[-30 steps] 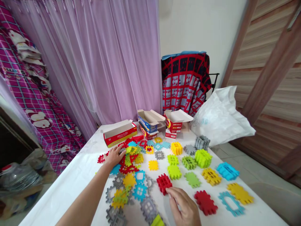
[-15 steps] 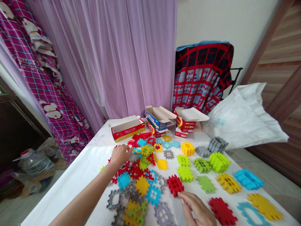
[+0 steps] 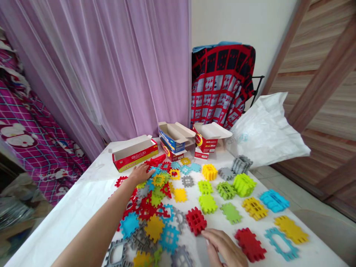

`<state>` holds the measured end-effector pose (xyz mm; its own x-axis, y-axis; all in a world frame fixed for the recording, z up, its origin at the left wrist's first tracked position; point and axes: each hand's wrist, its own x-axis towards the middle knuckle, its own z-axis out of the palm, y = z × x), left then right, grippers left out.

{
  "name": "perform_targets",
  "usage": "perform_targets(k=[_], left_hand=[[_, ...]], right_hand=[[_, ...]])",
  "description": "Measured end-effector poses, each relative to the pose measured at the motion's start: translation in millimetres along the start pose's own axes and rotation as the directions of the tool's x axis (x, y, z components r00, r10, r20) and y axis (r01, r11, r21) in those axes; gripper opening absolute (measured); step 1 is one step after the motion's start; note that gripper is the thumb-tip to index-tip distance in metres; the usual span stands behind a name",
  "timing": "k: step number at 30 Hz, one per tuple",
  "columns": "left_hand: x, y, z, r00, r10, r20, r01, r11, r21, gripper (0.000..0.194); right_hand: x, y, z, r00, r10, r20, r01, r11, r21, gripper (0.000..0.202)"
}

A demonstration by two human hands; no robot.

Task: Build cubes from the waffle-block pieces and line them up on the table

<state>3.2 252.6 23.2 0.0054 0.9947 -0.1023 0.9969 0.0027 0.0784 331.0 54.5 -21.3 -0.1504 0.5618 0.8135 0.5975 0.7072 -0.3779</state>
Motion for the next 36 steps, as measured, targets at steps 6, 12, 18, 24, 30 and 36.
perform_targets(k=[6,12,18,24,30,36], left_hand=[[-48.4,2.3,-5.8,0.999,0.040,0.015,-0.041,0.998,0.054,0.058],[-81.4,17.2,-24.0,0.996,0.047,-0.072,-0.037,0.989,0.140,0.060],[-59.6,59.6,-48.0,0.983,0.118,-0.143,-0.094,0.982,0.166,0.051],[-9.8,113.3,-21.8,0.938,0.338,-0.075,-0.329,0.938,0.110,0.044],[-1.6,117.4,-2.8,0.946,0.325,0.015,-0.324,0.939,0.119,0.037],[-10.4,122.5,-18.7,0.937,0.350,0.000,-0.345,0.923,0.168,0.032]], right_hand=[[9.3,-8.3,1.0,1.000,0.009,-0.022,-0.008,0.997,0.070,0.022],[9.5,-8.2,-1.1,0.998,0.030,-0.051,-0.027,0.998,0.051,0.021],[9.2,-7.2,-0.4,0.997,0.058,-0.060,-0.054,0.997,0.062,0.021],[10.0,-5.6,-4.3,0.993,0.095,-0.065,-0.092,0.995,0.046,0.022],[8.2,-2.8,-5.0,0.975,0.189,-0.113,-0.184,0.982,0.053,0.021],[9.7,-3.9,-3.8,0.969,0.209,-0.133,-0.199,0.977,0.082,0.020]])
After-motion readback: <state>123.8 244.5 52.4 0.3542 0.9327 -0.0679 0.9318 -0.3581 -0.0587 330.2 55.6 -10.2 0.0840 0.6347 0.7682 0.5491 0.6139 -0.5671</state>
